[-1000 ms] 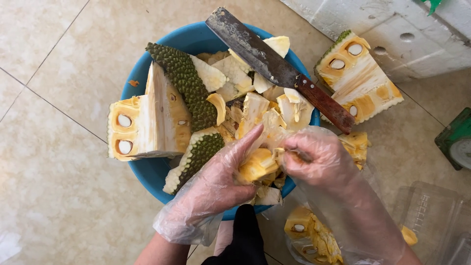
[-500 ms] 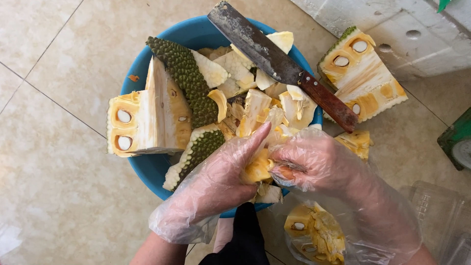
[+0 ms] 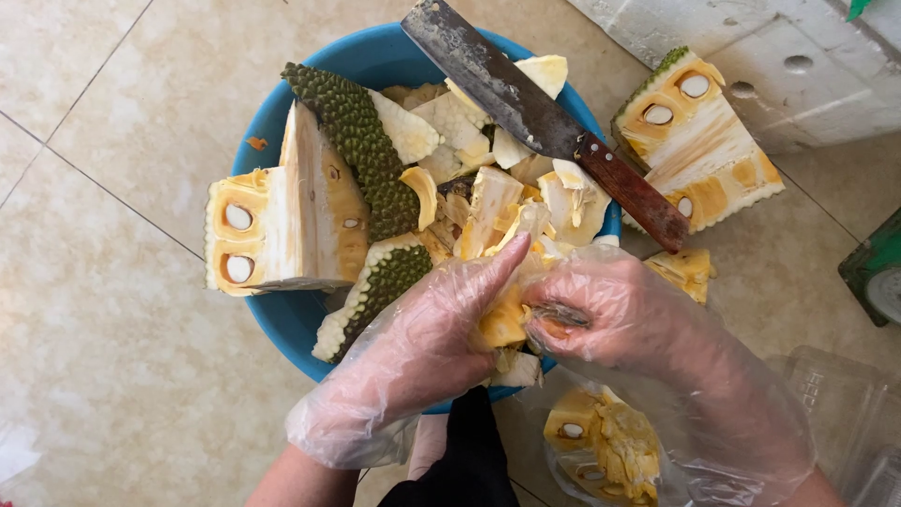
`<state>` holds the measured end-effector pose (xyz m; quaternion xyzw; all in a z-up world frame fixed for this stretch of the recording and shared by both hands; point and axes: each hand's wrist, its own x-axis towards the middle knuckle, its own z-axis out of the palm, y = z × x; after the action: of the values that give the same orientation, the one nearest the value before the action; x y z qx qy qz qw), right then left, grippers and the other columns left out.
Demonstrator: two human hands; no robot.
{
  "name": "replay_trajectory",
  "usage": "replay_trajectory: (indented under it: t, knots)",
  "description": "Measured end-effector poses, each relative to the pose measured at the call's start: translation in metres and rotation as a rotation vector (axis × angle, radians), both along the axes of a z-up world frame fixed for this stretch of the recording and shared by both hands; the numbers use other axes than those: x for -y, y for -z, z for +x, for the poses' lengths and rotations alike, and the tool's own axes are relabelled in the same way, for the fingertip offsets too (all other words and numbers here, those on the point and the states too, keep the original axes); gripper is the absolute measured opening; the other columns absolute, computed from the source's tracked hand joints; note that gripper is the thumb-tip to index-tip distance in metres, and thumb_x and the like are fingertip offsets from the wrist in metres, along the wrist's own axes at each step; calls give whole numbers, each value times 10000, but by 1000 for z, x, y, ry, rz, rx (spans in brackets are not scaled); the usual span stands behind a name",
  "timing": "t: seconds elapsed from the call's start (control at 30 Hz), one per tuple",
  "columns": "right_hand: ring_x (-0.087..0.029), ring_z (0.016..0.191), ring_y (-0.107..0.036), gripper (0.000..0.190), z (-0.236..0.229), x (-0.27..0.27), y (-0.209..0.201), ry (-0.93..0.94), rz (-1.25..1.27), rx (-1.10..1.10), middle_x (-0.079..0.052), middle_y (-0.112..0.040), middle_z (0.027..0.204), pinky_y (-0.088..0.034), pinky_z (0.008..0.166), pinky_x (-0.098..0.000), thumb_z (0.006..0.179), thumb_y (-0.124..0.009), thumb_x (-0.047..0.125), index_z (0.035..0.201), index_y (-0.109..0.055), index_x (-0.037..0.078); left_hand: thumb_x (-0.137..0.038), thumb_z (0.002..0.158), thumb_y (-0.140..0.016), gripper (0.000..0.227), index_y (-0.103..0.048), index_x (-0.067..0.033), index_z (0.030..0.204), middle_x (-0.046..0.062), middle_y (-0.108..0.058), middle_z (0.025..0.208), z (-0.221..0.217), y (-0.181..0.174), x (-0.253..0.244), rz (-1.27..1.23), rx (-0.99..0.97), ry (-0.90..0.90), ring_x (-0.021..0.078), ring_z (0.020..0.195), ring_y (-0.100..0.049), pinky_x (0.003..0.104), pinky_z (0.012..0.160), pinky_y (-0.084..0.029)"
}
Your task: Extracting edible bulbs from jackfruit segments by hand and placing them into containers
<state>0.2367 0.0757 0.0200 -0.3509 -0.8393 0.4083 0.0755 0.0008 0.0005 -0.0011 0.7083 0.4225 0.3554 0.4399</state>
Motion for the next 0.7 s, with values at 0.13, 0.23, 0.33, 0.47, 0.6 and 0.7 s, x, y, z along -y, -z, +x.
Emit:
replay_trajectory:
  t: [0.13,0.23,0.33,0.47,0.6,0.7]
  knots:
    - [-144,650,-603,106,-5,-2,-1,-52,46,-22,29,-658,720,-480,631,-311,854,-750,225,794,-697,157,147,670,-572,1146,-171,-227,1677,272,-600,1547,4,7,2,148,-30,-26,421,1400,-649,462,1156,-507]
    - [-138,681,-616,101,-6,-1,1,-49,32,12,33,-665,721,-492,637,-306,808,-731,168,753,-649,151,167,683,-522,1148,-139,-233,1688,256,-675,1429,4,6,1,196,-57,-28,449,1254,-706,480,1021,-557]
    - [-123,643,-589,68,-8,-1,0,-17,42,-9,27,-648,712,-462,614,-302,775,-729,131,781,-664,150,154,635,-563,1145,-181,-176,1662,323,-547,1567,4,3,1,148,-115,-34,491,1412,-593,516,1150,-483]
    - [-112,714,-656,192,-10,-3,-8,46,-10,-63,27,-756,818,-530,679,-270,768,-742,95,949,-786,140,72,698,-652,1053,-232,-123,1643,308,-555,1515,3,2,0,88,-151,-49,468,1361,-578,487,1112,-465]
    - [-164,706,-656,198,-16,5,-6,40,131,-134,-26,-716,810,-538,701,-300,785,-725,94,981,-743,104,66,690,-667,1050,-246,-100,1637,294,-632,1403,6,7,0,100,-192,-80,471,1223,-639,487,991,-512]
    - [-149,685,-641,139,-17,4,-7,54,83,-51,-7,-714,765,-516,687,-298,811,-708,111,940,-750,144,67,680,-627,1061,-223,-106,1646,291,-666,1337,8,12,2,147,-230,-84,482,1141,-659,508,934,-526]
